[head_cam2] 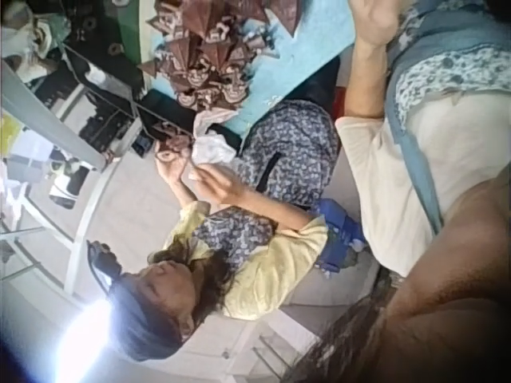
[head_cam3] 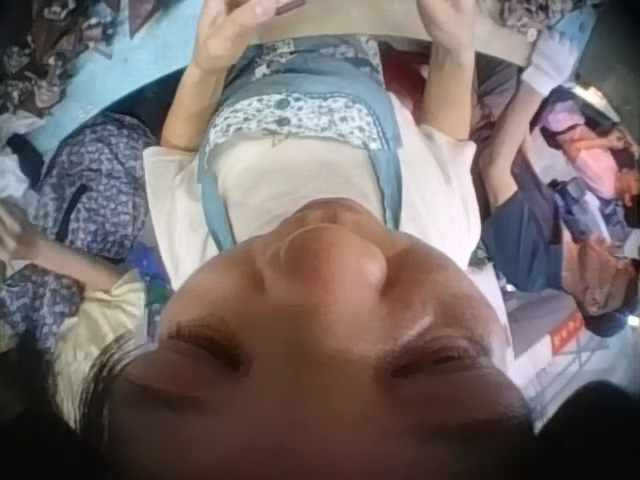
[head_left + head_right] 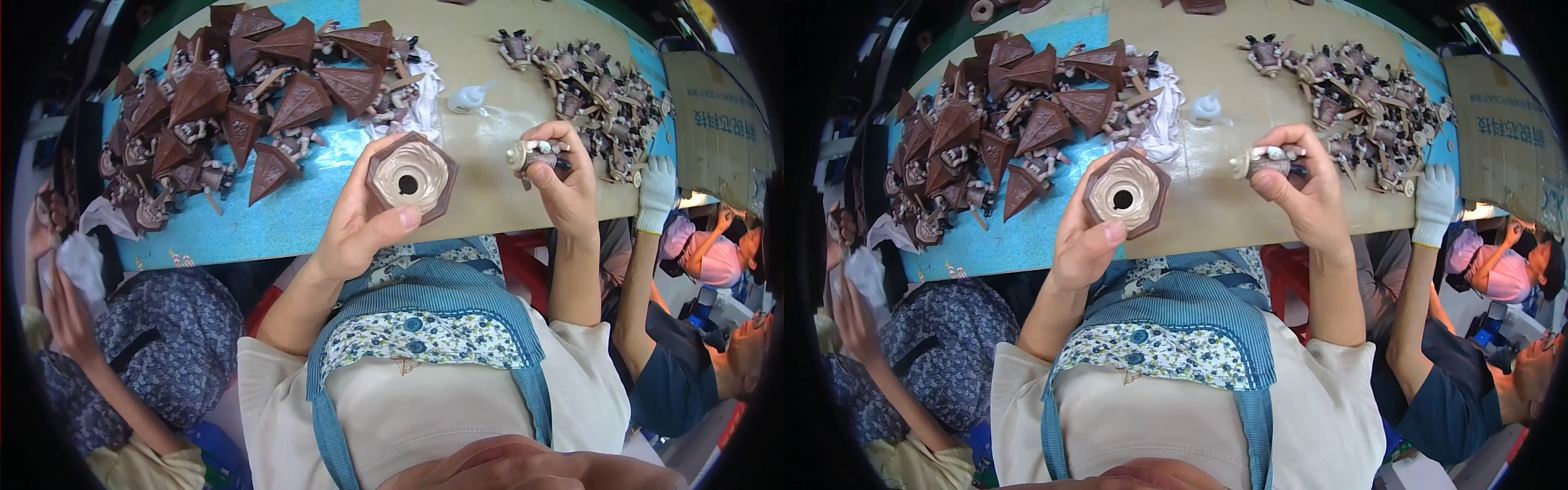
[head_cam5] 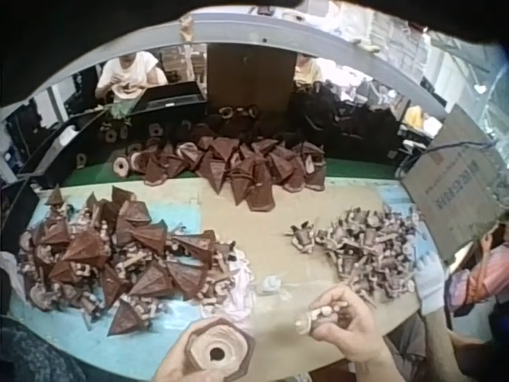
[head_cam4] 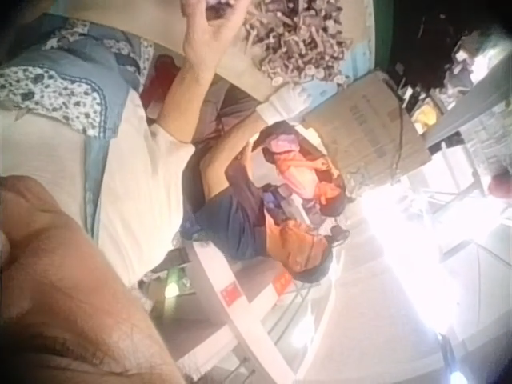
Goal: The person assembles figurines by applying glue from a squeeze bottle into the cavity of figurine bases and inserting figurine components into each base by hand.
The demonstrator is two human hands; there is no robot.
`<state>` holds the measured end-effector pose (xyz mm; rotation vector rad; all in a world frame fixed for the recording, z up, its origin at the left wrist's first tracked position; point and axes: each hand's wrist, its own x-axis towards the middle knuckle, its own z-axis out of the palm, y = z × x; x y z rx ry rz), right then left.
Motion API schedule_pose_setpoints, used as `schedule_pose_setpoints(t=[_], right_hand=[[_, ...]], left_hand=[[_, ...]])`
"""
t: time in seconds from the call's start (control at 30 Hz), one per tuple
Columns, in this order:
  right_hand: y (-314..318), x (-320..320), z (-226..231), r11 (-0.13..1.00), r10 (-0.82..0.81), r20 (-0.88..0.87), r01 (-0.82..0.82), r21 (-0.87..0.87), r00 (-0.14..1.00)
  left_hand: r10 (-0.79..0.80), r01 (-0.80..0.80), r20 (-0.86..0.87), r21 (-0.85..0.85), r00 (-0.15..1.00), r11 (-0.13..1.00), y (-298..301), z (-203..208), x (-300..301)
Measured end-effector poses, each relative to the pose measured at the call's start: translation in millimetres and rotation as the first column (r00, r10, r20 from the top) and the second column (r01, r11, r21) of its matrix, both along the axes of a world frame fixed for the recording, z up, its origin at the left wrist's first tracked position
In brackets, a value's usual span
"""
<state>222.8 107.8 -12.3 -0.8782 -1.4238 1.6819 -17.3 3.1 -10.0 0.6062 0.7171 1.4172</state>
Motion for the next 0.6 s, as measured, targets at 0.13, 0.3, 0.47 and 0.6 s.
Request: schedule_pose_setpoints(t=[0.13, 0.3, 0.47, 0.6], right_hand=[[-3, -6, 21, 0.990, 0.134, -0.041, -0.133, 0.038, 0.990], [-6, -12, 39, 0.884, 0.226, 0.163, -0.272, 0.379, 0.960], [-2, -23, 66, 0.694, 0.176, 0.377, -0.386, 0.607, 0.909], [-2, -31, 73, 0.571, 0.204, 0.490, -0.509, 0.644, 0.848]], left_hand=[[-0.082, 0.105, -0.257, 0.077, 0.963, 0.991, 3, -5, 15], [-0.021, 0.115, -0.642, 0.105, 0.766, 0.988, 11, 2, 32], [-0.129, 0.189, -0.619, 0.032, 0.775, 0.981, 13, 12, 36], [-0.011, 0.142, -0.642, 0.152, 0.767, 0.978, 14, 6, 42]])
